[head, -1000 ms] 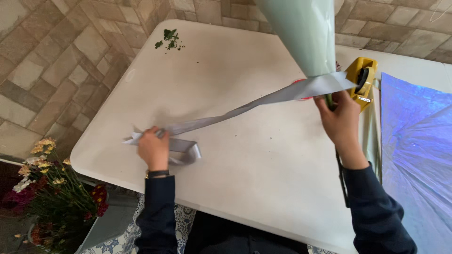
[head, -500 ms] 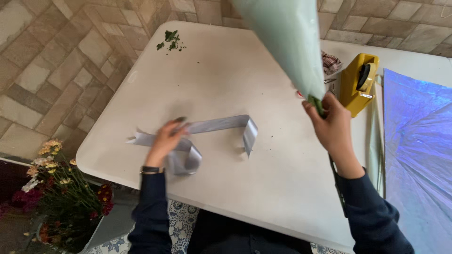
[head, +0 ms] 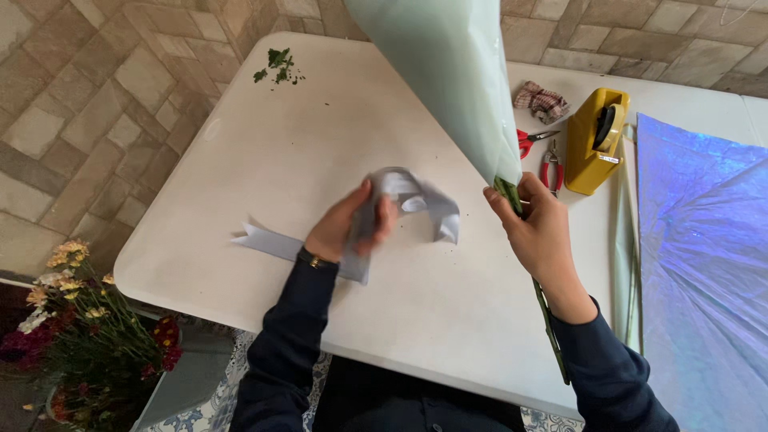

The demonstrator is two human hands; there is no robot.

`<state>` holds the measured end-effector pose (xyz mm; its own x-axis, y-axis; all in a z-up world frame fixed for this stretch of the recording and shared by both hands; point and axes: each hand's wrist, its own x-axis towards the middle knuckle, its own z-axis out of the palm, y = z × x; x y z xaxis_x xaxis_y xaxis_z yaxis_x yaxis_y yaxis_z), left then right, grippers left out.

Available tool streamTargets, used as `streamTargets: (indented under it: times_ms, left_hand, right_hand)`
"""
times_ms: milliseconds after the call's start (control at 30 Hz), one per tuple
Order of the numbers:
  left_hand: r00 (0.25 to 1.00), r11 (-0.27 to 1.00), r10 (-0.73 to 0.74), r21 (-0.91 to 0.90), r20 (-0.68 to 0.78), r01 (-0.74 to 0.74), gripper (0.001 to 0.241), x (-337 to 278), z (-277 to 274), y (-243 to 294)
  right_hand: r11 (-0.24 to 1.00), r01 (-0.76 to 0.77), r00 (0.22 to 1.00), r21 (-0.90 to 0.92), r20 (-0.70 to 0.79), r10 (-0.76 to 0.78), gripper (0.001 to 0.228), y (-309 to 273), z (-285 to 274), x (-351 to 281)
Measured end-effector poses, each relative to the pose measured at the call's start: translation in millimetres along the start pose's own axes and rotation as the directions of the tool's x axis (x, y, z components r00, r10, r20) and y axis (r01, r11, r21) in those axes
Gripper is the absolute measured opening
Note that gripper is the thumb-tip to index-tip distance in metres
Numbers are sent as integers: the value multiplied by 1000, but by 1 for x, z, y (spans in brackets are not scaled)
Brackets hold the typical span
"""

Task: The person wraps a small floral arrangement in paper and ties it with a silver ribbon by hand.

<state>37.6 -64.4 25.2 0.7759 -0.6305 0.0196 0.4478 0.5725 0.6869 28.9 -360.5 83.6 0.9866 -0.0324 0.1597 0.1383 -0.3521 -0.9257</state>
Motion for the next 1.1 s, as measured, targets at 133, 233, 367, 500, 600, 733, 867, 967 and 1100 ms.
streamTargets:
  times_ms: [133, 233, 367, 500, 600, 733, 867, 967, 1100]
  left_hand:
    - [904, 816, 169, 570, -392, 94, 45, -16, -17, 18]
    - [722, 82, 414, 813, -554, 576, 37, -30, -57, 2]
    - [755, 235, 318, 819, -573, 523, 31, -42, -73, -5]
    - [845, 274, 251, 872, -472, 406, 37, -38, -76, -14]
    - [872, 255, 234, 892, -430, 372, 28, -29, -61, -25]
    - [849, 311, 290, 882, -442, 353, 29, -24, -75, -45]
    - [819, 537, 248, 777, -517, 327, 34, -21, -75, -47]
    - [779, 576, 242, 732, -579, 364, 33, -23, -61, -44]
    - [707, 407, 328, 769, -627, 493, 38, -25, -35, -37]
  right_hand:
    - [999, 20, 1000, 30, -2, -20, 24, 0, 6, 0]
    - [1000, 20, 1000, 2, 23, -20, 28, -5, 18, -3]
    - [1000, 5, 996, -28, 86, -2, 30, 10, 54, -10]
    - [1000, -20, 978, -19, 208, 23, 30, 27, 103, -27]
    - [994, -82, 966, -71, 239, 97, 31, 41, 142, -47]
    - [984, -71, 964, -165, 241, 110, 36, 46, 167, -57]
    - [940, -12, 959, -342, 263, 108, 35, 70, 177, -48]
    - [914, 31, 956, -404, 277, 91, 38, 70, 173, -45]
    - [826, 179, 958, -534, 285, -24, 43, 54, 159, -43]
